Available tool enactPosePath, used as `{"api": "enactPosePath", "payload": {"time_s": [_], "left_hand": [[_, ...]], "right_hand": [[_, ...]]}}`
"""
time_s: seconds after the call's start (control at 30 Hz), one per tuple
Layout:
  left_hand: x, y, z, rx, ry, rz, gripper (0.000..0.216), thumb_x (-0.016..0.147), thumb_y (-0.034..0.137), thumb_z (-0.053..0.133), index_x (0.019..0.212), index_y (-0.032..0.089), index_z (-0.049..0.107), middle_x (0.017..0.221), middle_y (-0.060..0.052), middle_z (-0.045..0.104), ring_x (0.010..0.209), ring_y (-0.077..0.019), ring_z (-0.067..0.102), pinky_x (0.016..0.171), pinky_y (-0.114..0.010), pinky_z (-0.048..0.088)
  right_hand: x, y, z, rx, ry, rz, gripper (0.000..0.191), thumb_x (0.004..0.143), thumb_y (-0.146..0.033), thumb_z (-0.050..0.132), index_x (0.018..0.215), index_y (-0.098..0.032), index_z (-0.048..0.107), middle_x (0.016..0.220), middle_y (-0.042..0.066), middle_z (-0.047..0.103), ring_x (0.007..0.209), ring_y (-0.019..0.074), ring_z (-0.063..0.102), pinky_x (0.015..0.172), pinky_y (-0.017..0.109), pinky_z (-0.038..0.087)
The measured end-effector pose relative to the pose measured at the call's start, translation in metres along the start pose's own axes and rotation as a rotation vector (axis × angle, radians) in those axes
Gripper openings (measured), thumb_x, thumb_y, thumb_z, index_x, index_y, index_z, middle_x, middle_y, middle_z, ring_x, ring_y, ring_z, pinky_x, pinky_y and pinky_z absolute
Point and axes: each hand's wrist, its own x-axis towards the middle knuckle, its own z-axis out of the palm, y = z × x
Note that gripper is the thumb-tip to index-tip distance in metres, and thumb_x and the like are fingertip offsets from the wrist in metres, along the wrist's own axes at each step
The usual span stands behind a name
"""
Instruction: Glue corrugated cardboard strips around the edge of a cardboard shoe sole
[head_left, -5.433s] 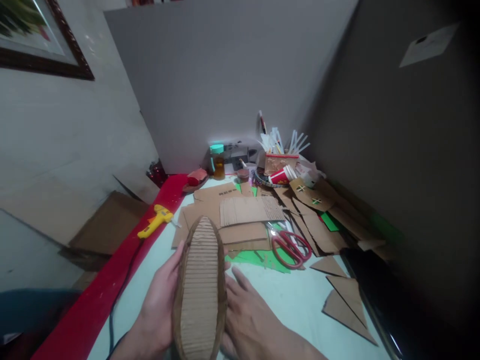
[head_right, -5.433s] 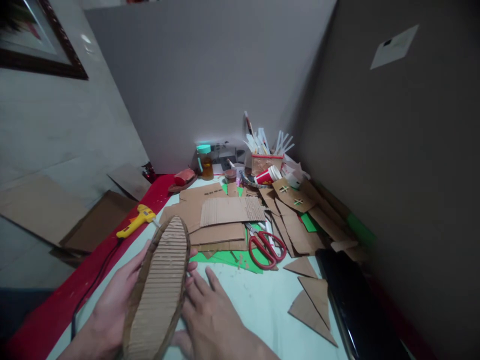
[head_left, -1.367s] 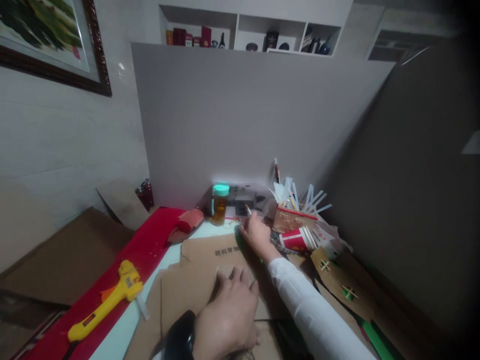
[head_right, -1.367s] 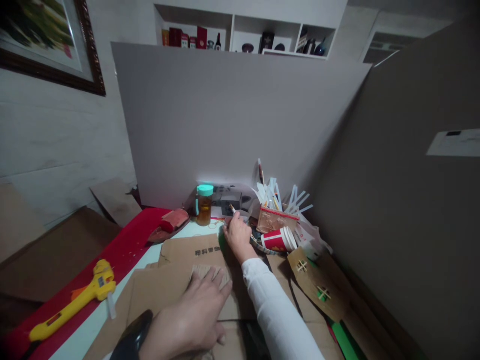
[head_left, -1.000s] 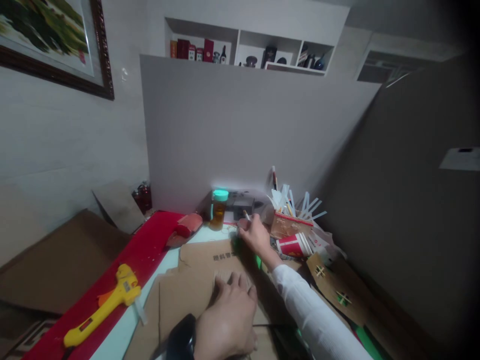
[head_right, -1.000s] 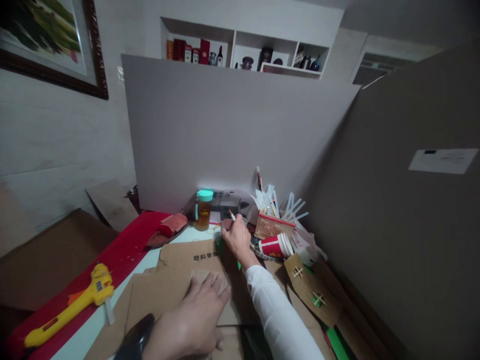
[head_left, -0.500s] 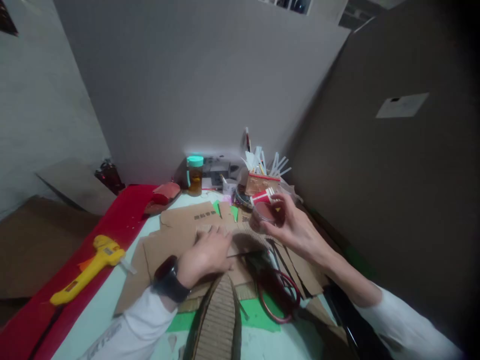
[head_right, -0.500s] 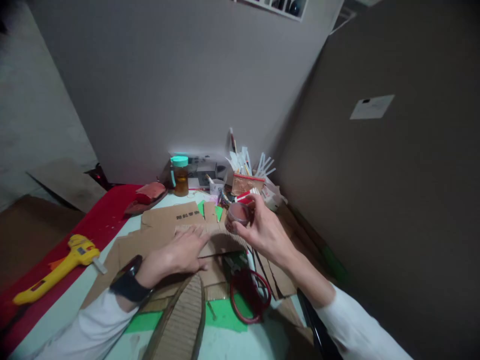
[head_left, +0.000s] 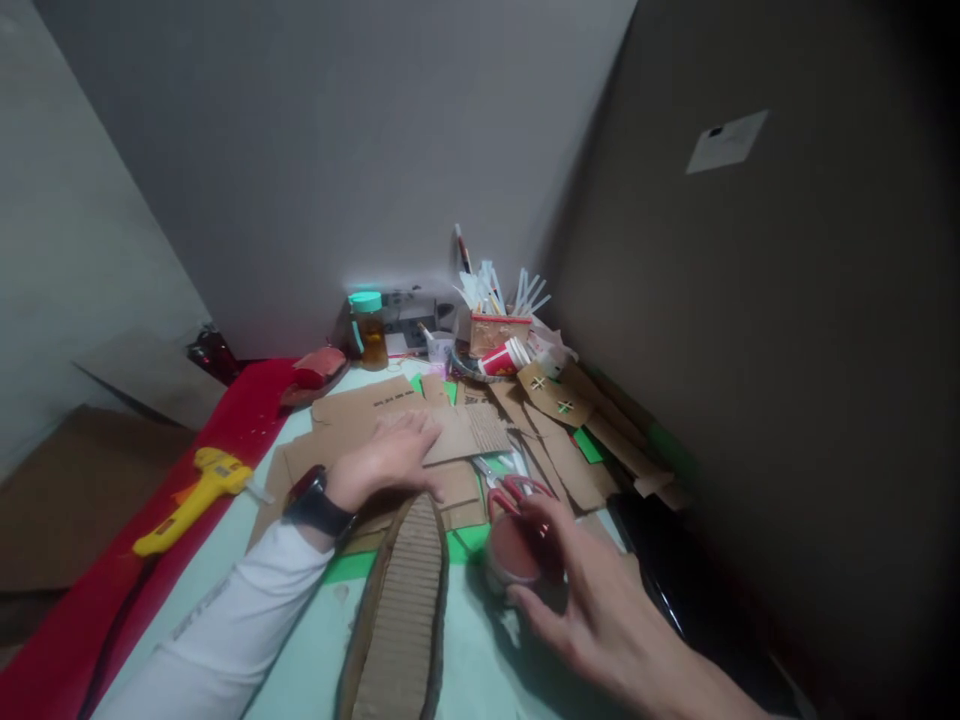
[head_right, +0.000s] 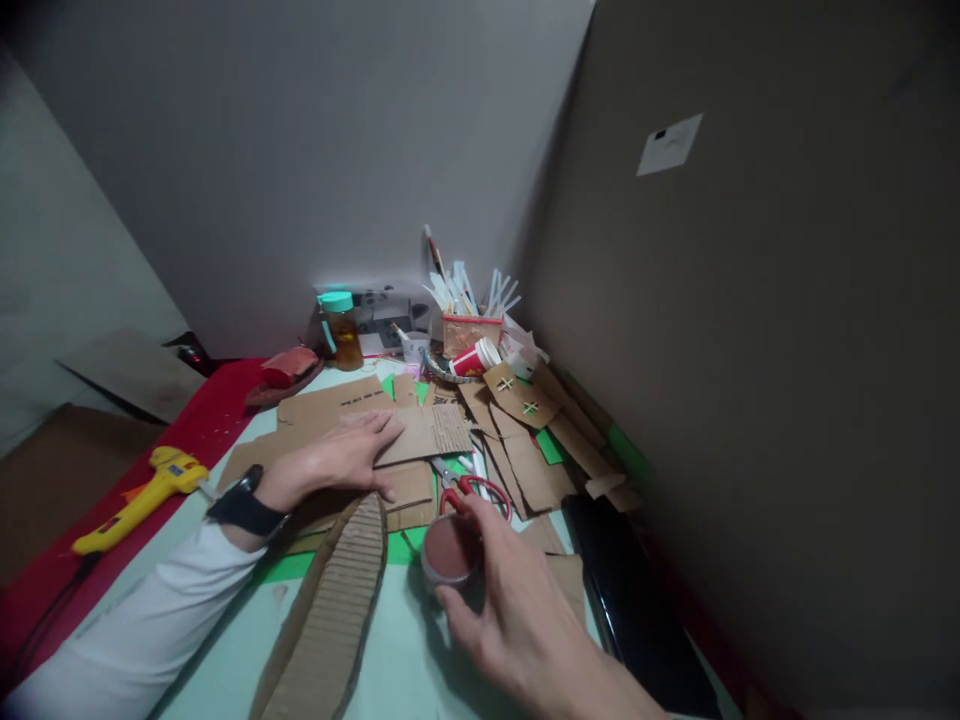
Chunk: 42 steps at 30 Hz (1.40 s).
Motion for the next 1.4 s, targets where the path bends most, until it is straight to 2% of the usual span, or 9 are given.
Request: {"api": "enactPosePath", "payload": {"time_s": [0.13, 0.23, 0.37, 0.53, 0.7, 0.87, 1.13, 1.3, 1.4], "left_hand": [[-0.006, -0.004, -0.001, 0.010, 0.004, -0.018, 0.049, 0.093, 0.036, 0.064, 0.139, 0.021, 0.052, 0.149, -0.013, 0.049, 0.130, -0.0347, 0.052, 0.105, -0.061, 0.043], [-0.012, -0.005, -0.002, 0.010, 0.015, -0.021, 0.051, 0.093, 0.036, 0.064, 0.140, 0.022, 0.051, 0.151, -0.013, 0.047, 0.132, -0.0355, 0.049, 0.106, -0.062, 0.041], [-0.021, -0.002, -0.004, -0.011, 0.003, 0.041, 0.055, 0.092, 0.035, 0.065, 0.143, 0.023, 0.048, 0.155, -0.013, 0.042, 0.137, -0.0371, 0.044, 0.109, -0.064, 0.037], [-0.029, 0.000, -0.006, -0.060, -0.044, 0.094, 0.055, 0.092, 0.034, 0.065, 0.143, 0.023, 0.048, 0.154, -0.013, 0.044, 0.136, -0.0367, 0.045, 0.109, -0.064, 0.038], [-0.030, -0.003, -0.006, -0.094, -0.052, 0.075, 0.051, 0.093, 0.033, 0.065, 0.140, 0.023, 0.051, 0.152, -0.013, 0.046, 0.133, -0.0354, 0.048, 0.107, -0.062, 0.041], [-0.030, -0.002, -0.003, -0.117, -0.055, 0.057, 0.051, 0.093, 0.033, 0.065, 0.140, 0.023, 0.051, 0.153, -0.013, 0.045, 0.134, -0.0355, 0.048, 0.107, -0.062, 0.041], [-0.028, 0.003, -0.002, -0.141, -0.065, 0.022, 0.056, 0.091, 0.034, 0.067, 0.143, 0.023, 0.049, 0.154, -0.013, 0.044, 0.138, -0.0371, 0.044, 0.110, -0.064, 0.036], [-0.026, 0.006, -0.005, -0.177, -0.082, -0.029, 0.076, 0.078, 0.028, 0.076, 0.148, 0.022, 0.046, 0.159, -0.018, 0.040, 0.145, -0.0397, 0.037, 0.116, -0.061, 0.029], [-0.025, 0.006, -0.007, -0.204, -0.071, -0.045, 0.085, 0.066, 0.018, 0.073, 0.148, 0.020, 0.049, 0.157, -0.022, 0.042, 0.145, -0.0409, 0.037, 0.118, -0.054, 0.029]], "right_hand": [[0.002, 0.003, 0.011, -0.005, 0.013, -0.055, 0.067, 0.086, -0.034, 0.060, 0.144, -0.020, 0.030, 0.147, 0.017, 0.050, 0.132, 0.0309, 0.052, 0.106, 0.052, 0.047], [0.001, 0.003, 0.016, 0.005, 0.019, -0.082, 0.068, 0.088, -0.033, 0.059, 0.147, -0.022, 0.027, 0.146, 0.016, 0.052, 0.130, 0.0288, 0.054, 0.105, 0.050, 0.049], [0.004, 0.002, 0.025, 0.007, 0.024, -0.131, 0.065, 0.089, -0.031, 0.055, 0.146, -0.016, 0.028, 0.147, 0.021, 0.049, 0.134, 0.0315, 0.050, 0.108, 0.052, 0.046], [0.029, 0.003, 0.032, 0.004, 0.053, -0.159, 0.055, 0.087, -0.025, 0.054, 0.138, -0.012, 0.039, 0.131, 0.019, 0.058, 0.118, 0.0284, 0.058, 0.105, 0.047, 0.047], [0.051, 0.002, 0.031, -0.018, 0.074, -0.110, 0.047, 0.086, -0.022, 0.057, 0.130, -0.013, 0.044, 0.124, 0.017, 0.059, 0.111, 0.0286, 0.058, 0.103, 0.049, 0.045], [0.053, 0.001, 0.027, -0.034, 0.017, -0.079, 0.049, 0.086, -0.022, 0.057, 0.132, -0.013, 0.043, 0.127, 0.019, 0.058, 0.112, 0.0304, 0.058, 0.100, 0.049, 0.046], [0.054, -0.001, 0.013, -0.115, -0.091, -0.085, 0.065, 0.084, -0.021, 0.056, 0.145, -0.010, 0.038, 0.139, 0.020, 0.056, 0.129, 0.0299, 0.054, 0.109, 0.044, 0.044], [0.065, 0.007, 0.015, -0.199, -0.179, -0.031, 0.088, 0.071, -0.016, 0.067, 0.153, -0.013, 0.033, 0.150, 0.025, 0.046, 0.132, 0.0400, 0.052, 0.103, 0.049, 0.049], [0.072, 0.015, 0.011, -0.255, -0.239, -0.045, 0.072, 0.079, -0.012, 0.058, 0.148, -0.023, 0.042, 0.149, 0.018, 0.051, 0.128, 0.0378, 0.057, 0.094, 0.044, 0.054]]}}
